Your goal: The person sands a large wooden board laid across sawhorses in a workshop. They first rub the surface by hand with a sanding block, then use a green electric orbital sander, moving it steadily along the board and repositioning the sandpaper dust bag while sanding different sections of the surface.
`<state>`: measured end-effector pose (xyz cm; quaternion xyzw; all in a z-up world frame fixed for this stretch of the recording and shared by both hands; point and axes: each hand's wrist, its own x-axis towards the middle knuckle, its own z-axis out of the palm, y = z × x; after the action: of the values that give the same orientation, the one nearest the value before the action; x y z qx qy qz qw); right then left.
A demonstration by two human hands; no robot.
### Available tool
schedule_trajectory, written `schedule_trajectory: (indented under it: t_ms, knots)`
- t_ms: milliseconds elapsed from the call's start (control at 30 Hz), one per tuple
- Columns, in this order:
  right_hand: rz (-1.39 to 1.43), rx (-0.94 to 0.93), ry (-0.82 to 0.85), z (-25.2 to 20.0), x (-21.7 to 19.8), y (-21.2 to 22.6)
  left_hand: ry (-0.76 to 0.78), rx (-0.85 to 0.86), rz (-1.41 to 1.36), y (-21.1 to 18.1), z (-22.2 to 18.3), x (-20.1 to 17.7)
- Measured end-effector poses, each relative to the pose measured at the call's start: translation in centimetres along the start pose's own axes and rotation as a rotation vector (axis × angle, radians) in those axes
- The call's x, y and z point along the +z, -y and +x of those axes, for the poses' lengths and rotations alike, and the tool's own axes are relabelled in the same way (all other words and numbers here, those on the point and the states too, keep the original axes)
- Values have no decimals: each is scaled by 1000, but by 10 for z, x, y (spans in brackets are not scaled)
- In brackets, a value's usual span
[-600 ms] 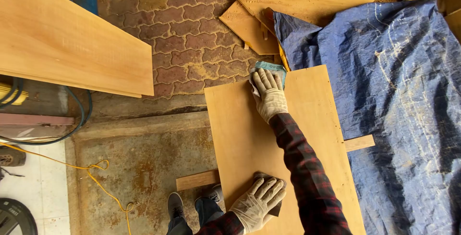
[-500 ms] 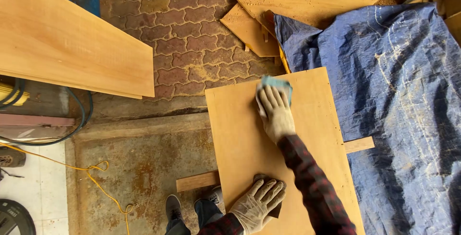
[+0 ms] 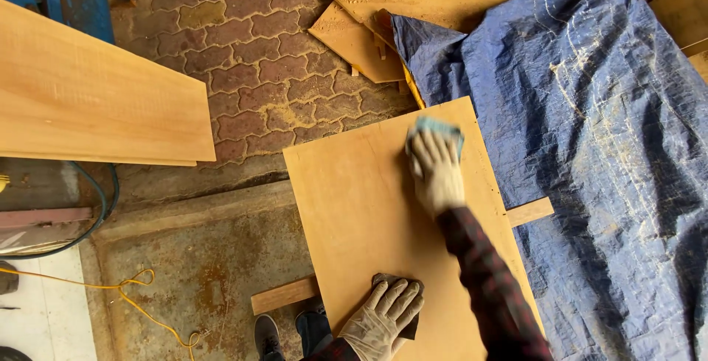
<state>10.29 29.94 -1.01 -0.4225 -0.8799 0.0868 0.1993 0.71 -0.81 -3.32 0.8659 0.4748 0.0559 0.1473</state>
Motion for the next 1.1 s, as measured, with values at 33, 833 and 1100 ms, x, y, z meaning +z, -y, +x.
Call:
schedule_trajectory:
  t_ms: [33,833,1100]
  knots:
    - [-2,3,-4,19,2,-7,0,5,3,0,0,-5]
    - [-79,633,-185,-135,-12,54,330,50,212,1,6,-36]
    - [-282,1164,-252,-436,-129,81,-66,-222,212,154,50,-75]
